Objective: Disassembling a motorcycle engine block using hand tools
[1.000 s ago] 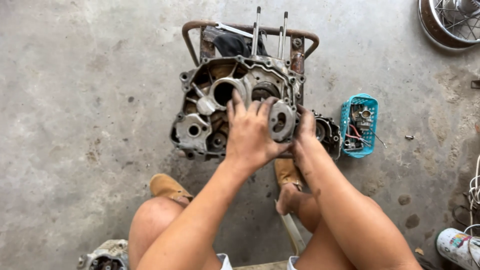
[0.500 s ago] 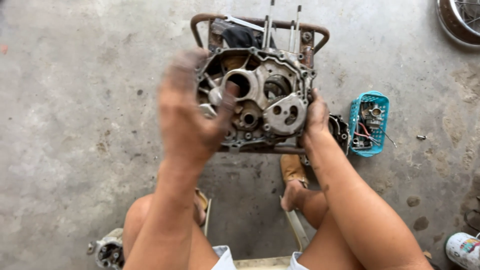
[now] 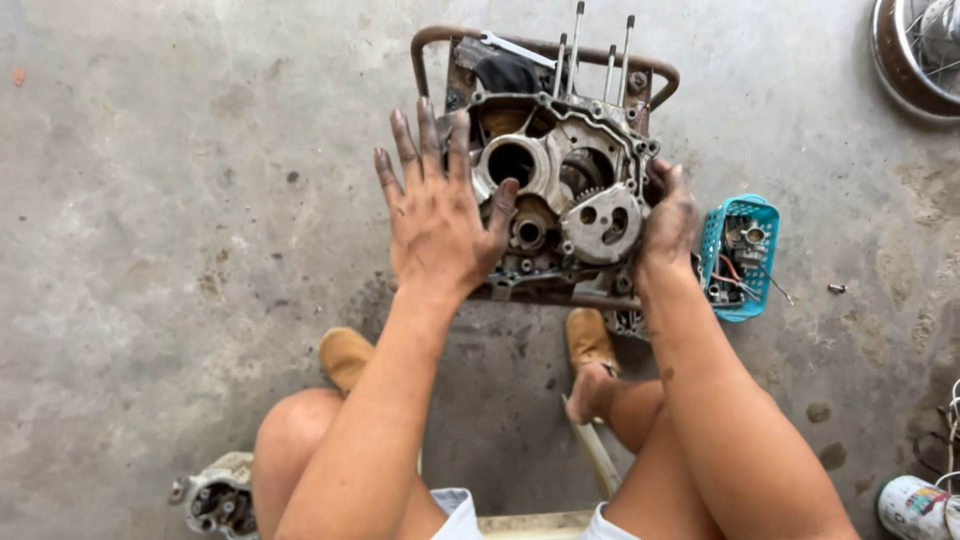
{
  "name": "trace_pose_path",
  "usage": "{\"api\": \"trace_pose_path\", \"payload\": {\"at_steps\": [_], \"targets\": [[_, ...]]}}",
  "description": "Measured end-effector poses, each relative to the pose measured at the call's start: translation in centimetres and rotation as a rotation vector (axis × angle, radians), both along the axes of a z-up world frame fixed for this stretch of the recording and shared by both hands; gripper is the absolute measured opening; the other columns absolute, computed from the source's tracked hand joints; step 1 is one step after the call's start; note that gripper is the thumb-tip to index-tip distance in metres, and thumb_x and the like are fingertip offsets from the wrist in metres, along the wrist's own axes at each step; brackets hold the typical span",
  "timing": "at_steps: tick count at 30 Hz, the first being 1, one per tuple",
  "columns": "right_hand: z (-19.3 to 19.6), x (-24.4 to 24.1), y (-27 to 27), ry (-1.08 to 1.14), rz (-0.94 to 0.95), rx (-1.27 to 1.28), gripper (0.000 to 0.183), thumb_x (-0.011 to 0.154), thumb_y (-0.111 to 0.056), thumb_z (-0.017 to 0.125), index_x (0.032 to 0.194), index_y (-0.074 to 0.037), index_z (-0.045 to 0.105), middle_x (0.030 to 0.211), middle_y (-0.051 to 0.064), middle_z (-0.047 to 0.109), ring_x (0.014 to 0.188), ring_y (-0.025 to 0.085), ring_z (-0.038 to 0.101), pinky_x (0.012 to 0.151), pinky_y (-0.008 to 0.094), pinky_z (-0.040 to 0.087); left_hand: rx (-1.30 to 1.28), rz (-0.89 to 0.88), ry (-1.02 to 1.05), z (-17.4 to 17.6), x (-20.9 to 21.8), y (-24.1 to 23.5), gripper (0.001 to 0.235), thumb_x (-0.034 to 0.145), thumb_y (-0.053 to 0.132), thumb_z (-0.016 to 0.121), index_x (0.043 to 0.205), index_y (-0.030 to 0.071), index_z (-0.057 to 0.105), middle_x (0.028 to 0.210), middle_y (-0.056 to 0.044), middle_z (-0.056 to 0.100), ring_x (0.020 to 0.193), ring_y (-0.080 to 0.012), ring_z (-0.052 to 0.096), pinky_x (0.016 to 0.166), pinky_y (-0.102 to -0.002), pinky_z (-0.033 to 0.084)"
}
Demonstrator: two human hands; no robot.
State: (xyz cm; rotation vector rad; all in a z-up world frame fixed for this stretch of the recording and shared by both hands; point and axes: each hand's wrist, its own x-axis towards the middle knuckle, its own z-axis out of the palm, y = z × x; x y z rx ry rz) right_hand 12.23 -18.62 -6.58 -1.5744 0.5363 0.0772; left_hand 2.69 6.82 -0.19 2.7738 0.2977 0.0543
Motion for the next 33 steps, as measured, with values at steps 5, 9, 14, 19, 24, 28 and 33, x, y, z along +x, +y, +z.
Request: {"api": "trace_pose_path", "payload": {"at_steps": [5,9,14,19,24,28,33], "targets": [[11.1,-4.8,5.9,-0.702,0.338,-0.601,0.040,0.111,-0.019,0.033,0.142,0.002,0.045,0.141,0.021,0.050,0.135,0.035,0.047,0.115,0.046,0.036,-0.152,0.021,-0.147,0.3,-0.1,-0.2,0.074,0.106,0.055,0.029,0.158,0.003,0.039,0.169,-0.021,0.019,0.157,-0.0401,0.011,0.128,-0.054,0.011],[16.9,-7.5,11.0,-0.922,0.632,-0.799,0.040,0.114,-0.032,0.032,0.140,-0.005,0.046,0.155,0.016,0.040,0.147,0.036,0.037,0.127,0.055,0.032,-0.287,0.134,-0.289,1.2,-0.2,1.4,0.050,0.109,0.036,0.038,0.149,0.008,0.047,0.162,-0.020,0.039,0.152,-0.0419,0.032,0.123,-0.055,0.030],[11.8,-8.5,15.1,-0.919,0.722,-0.875,0.028,0.090,0.005,0.058,0.112,-0.008,0.047,0.129,0.015,0.036,0.127,0.034,0.037,0.111,0.047,0.032,-0.289,0.192,-0.255,2.5,-0.9,4.0,0.046,0.103,0.018,0.036,0.145,0.007,0.051,0.160,-0.017,0.043,0.152,-0.0375,0.032,0.122,-0.054,0.028],[6.8,-8.6,14.3,-0.739,0.954,-0.975,0.030,0.099,-0.020,0.058,0.120,-0.002,0.047,0.127,0.027,0.045,0.113,0.045,0.044,0.095,0.056,0.039,-0.289,0.185,-0.406,2.9,-2.1,4.7,0.042,0.098,0.013,0.051,0.139,0.005,0.054,0.150,-0.021,0.052,0.141,-0.0409,0.048,0.113,-0.052,0.039],[11.0,-7.3,13.8,-0.806,0.917,-0.892,0.024,0.098,-0.016,0.061,0.114,-0.004,0.047,0.125,0.022,0.043,0.117,0.039,0.040,0.101,0.052,0.038,-0.316,0.140,-0.405,3.4,-1.1,3.9,0.045,0.097,0.016,0.053,0.140,0.005,0.053,0.151,-0.024,0.051,0.142,-0.0431,0.046,0.114,-0.053,0.039],[15.2,-2.1,9.3,-0.941,0.787,-0.846,0.014,0.104,0.001,0.054,0.115,0.000,0.045,0.127,0.022,0.044,0.123,0.038,0.044,0.110,0.049,0.040,-0.468,0.087,-0.435,6.1,-1.0,3.3,0.036,0.091,0.011,0.059,0.125,0.004,0.061,0.123,-0.018,0.070,0.107,-0.0381,0.068,0.094,-0.047,0.053],[14.6,4.2,4.3,-0.954,0.750,-0.823,0.012,0.116,-0.010,0.041,0.113,0.001,0.043,0.119,0.019,0.041,0.118,0.034,0.039,0.110,0.050,0.029,-0.463,0.036,-0.459,7.5,0.1,3.0,0.025,0.094,0.015,0.060,0.114,0.003,0.068,0.108,-0.017,0.072,0.091,-0.0370,0.068,0.080,-0.045,0.054]]}}
